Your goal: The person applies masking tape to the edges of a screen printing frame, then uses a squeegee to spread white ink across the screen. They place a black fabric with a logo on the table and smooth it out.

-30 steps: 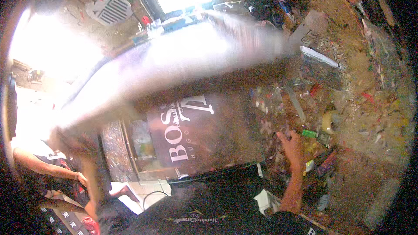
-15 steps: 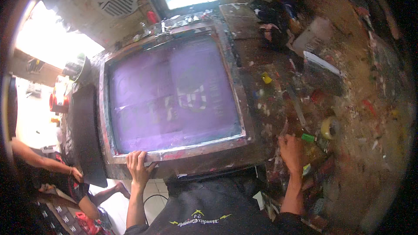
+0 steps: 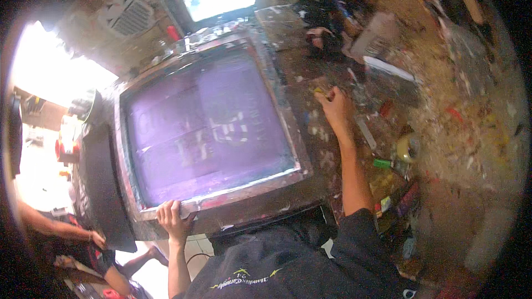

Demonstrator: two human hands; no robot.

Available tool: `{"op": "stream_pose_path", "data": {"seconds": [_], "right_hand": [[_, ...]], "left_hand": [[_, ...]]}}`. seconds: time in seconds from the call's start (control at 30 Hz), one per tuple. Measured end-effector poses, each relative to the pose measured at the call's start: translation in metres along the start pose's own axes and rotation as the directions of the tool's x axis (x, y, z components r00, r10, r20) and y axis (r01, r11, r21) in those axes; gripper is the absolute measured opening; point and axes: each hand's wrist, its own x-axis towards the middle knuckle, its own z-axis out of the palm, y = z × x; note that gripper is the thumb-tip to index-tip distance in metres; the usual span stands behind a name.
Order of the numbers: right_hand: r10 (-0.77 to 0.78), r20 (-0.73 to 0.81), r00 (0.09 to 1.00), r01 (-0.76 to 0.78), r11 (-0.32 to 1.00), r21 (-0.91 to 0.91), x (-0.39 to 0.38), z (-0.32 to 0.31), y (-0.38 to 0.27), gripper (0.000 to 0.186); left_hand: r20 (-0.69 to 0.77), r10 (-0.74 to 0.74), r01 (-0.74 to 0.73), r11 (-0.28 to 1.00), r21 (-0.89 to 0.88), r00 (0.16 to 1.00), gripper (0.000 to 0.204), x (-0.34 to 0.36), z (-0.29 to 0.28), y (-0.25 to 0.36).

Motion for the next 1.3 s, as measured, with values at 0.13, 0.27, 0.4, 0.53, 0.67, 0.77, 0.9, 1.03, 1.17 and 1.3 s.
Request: {"op": "stream_pose_path", "data": {"seconds": [0.13,0.27,0.4,0.53,0.67,0.77,0.9,1.03,1.17,1.3], "right_hand": [[-0.423,-0.216,0.880,0.338,0.876,-0.343,-0.013,0.024,0.007,0.019],[-0.567,-0.242,0.787,0.412,0.776,-0.477,-0.014,0.023,0.003,0.013],[-0.603,-0.274,0.749,0.431,0.758,-0.489,-0.014,0.018,0.005,0.012],[-0.530,-0.273,0.803,0.384,0.810,-0.444,-0.016,0.020,0.008,0.014],[-0.435,-0.383,0.815,0.341,0.894,-0.290,-0.022,0.003,-0.013,0.034],[-0.527,-0.058,0.848,0.510,0.841,-0.180,-0.061,-0.009,0.002,0.045],[-0.632,0.231,0.740,0.672,0.670,-0.317,-0.096,0.015,0.042,0.055],[-0.590,0.241,0.771,0.637,0.706,-0.309,-0.058,0.032,0.009,0.056],[-0.636,0.184,0.750,0.661,0.713,-0.231,-0.024,0.032,-0.022,0.052],[-0.649,0.172,0.741,0.671,0.701,-0.242,-0.020,0.038,-0.017,0.049]], "left_hand": [[0.019,-0.029,0.030,0.999,-0.012,0.999,0.063,-0.004,-0.002,0.001],[-0.010,-0.020,0.020,1.000,-0.002,1.000,0.063,-0.006,0.001,0.002],[-0.019,-0.020,0.020,0.999,-0.027,1.000,0.062,-0.005,0.001,0.003],[-0.039,-0.030,0.028,0.999,-0.042,0.999,0.060,-0.003,0.001,0.005],[-0.056,-0.008,0.005,0.999,-0.045,0.998,0.061,-0.004,0.003,0.004],[-0.038,-0.022,0.021,0.999,-0.026,0.999,0.060,-0.006,-0.002,0.004],[-0.075,-0.025,0.026,1.000,0.009,0.997,0.060,-0.012,0.002,0.002],[-0.075,-0.023,0.026,0.999,0.043,0.997,0.063,-0.015,0.002,0.001],[-0.081,-0.023,0.025,0.999,0.021,0.996,0.064,-0.010,0.002,0.004],[-0.022,-0.045,0.045,0.999,-0.003,0.999,0.066,-0.003,-0.001,0.006]]}}
